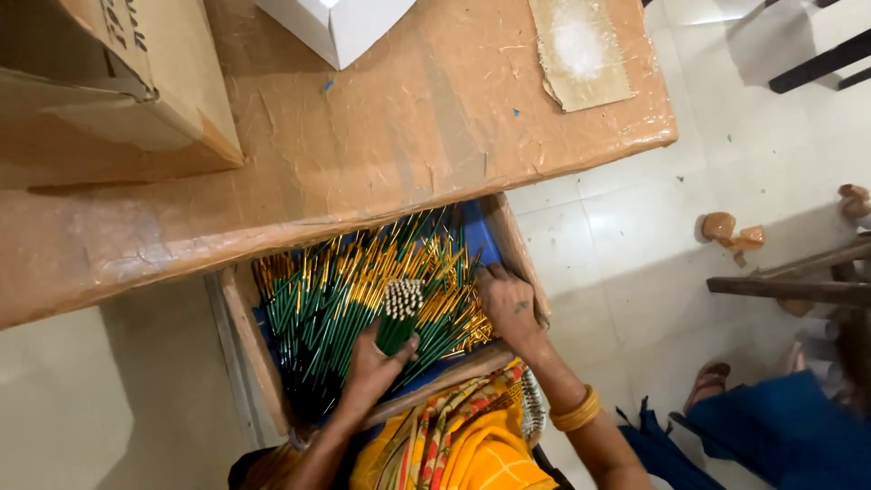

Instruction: The person is sorting paintbrushes from a drawer and dipping them into a white liquid, likely a cleaning agent or primer.

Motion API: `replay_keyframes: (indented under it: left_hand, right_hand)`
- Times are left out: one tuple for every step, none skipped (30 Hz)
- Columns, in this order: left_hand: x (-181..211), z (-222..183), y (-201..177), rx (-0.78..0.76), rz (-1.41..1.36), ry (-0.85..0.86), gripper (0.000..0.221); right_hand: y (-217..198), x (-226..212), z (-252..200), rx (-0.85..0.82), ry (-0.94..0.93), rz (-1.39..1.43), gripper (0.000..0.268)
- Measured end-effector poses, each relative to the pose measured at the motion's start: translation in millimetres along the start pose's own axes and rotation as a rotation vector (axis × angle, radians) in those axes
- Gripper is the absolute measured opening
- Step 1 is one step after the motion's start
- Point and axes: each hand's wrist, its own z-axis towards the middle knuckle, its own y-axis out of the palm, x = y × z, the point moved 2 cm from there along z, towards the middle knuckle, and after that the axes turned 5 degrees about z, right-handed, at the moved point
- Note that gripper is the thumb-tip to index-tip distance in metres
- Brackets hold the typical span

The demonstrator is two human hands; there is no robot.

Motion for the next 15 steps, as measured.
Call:
replay_keyframes:
  left_hand:
    - [0,2,-1,0.03,0.12,-0.013,0.024]
    - [-2,2,-4,0.032,0.121,-0.016,0.024]
    - [-3,1,-7,0.064,0.151,-0.017,0.025]
    - [-4,2,-12,0.093,0.185,-0.018,0.026]
    - [-7,3,-15,0.092,0.191,-0.019,0.026]
    - [-11,5,-16,0.098,0.146,-0.019,0.028]
    - [-15,6,-18,0.104,0.102,-0.019,0.029]
    - [-23,6,-17,0.099,0.107,-0.021,0.029]
    - [-33,6,-16,0.096,0.054,-0.094,0.044]
    - [-42,9,-16,0.097,-0.001,-0.16,0.06]
    - [-35,10,-17,0.097,0.002,-0.155,0.06]
    - [-31,7,-16,0.083,-0.092,-0.206,0.063]
    - [-26,4,-15,0.069,-0.187,-0.257,0.066]
    - [-13,0,-15,0.073,-0.191,-0.257,0.066]
    - [1,-4,-13,0.03,-0.286,-0.187,0.052]
  right_hand:
    - [-9,-5,6,-0.004,0.029,0.072,0.023]
    - [-7,-6,11,-0.006,0.028,0.075,0.023]
    - [-6,-5,17,0.024,0.029,0.121,0.019]
    - [-5,-6,22,0.057,0.035,0.169,0.015]
    - [-4,-5,29,0.059,0.038,0.174,0.015]
    - [-5,-4,34,0.091,-0.012,0.215,0.017]
    - [-5,-3,40,0.122,-0.061,0.256,0.018]
    - [-10,-5,39,0.124,-0.054,0.259,0.018]
    - [-14,-8,38,0.116,-0.056,0.271,0.016]
    - [-18,-10,42,0.112,-0.064,0.28,0.013]
    - [-22,-14,39,0.117,-0.065,0.28,0.013]
    - [-26,-18,34,0.113,-0.052,0.238,0.012]
    - [-30,-22,29,0.109,-0.038,0.196,0.011]
    - [-38,-29,28,0.106,-0.044,0.196,0.011]
    - [-47,-35,26,0.154,-0.01,0.221,0.011]
